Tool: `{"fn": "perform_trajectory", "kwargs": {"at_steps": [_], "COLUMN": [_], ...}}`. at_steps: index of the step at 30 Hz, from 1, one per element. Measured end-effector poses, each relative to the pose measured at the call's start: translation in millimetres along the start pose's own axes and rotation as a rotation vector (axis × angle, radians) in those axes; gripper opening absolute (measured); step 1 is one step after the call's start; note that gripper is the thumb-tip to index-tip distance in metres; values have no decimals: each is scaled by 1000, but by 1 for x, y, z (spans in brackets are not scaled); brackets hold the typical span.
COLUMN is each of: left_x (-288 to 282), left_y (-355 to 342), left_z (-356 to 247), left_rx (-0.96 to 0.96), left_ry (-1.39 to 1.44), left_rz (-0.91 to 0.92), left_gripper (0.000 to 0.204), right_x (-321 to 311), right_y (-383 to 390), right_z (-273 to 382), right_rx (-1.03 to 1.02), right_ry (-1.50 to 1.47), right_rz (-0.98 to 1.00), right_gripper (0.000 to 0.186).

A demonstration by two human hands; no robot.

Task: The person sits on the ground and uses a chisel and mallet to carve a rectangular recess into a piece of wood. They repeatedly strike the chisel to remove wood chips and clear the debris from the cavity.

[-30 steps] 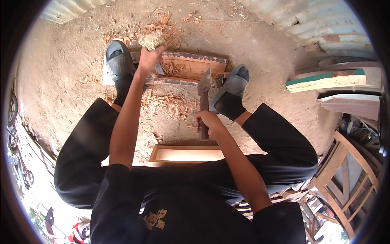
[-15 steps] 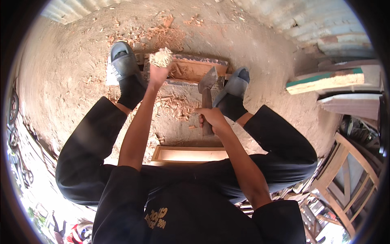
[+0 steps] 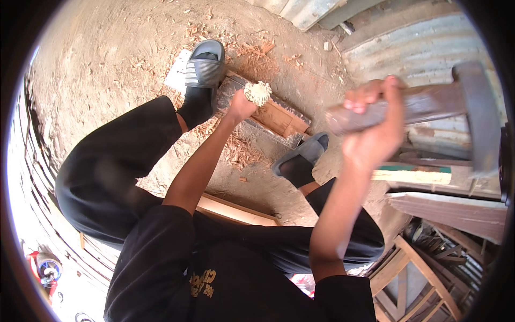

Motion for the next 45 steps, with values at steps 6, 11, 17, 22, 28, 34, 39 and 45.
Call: {"fn": "perform_trajectory", "kwargs": {"at_steps": [6, 11, 17, 22, 28, 34, 39, 45], "left_x": [5, 7, 0, 4, 9, -3, 5, 0], "left_y": [-20, -2, -7, 0, 18, 8, -1, 2], "left_z": [20, 14, 20, 2, -39, -17, 8, 6], "left_rx": [54, 72, -61, -79, -89, 21, -59, -74], "left_ry": [-9, -10, 102, -47, -97, 22, -18, 15], "left_rz": [-33, 8, -65, -100, -109, -53, -66, -45], "left_gripper": [23, 25, 32, 32, 27, 24, 32, 32], "right_x": [-80, -50, 2, 11, -89, -24, -11, 10], "right_y": [129, 97, 26, -10, 122, 108, 38, -12], "right_z": [-133, -86, -7, 20, -122, -82, -8, 17], "right_rx": [884, 890, 223, -328, 760, 870, 316, -256], "right_ry": [549, 431, 121, -169, 694, 142, -81, -412], "right_rz": [491, 405, 17, 104, 551, 399, 281, 272], "right_gripper": [19, 16, 10, 22, 23, 18, 14, 20]}}
Point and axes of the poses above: each hand's wrist, its own y-axis away from the middle knuckle, its own x-axis out of the palm, z = x × y, the point moved 2 cm from there along -y, towards the middle knuckle, and after that the axes turned 13 degrees about -x, right-handed, at the moved point
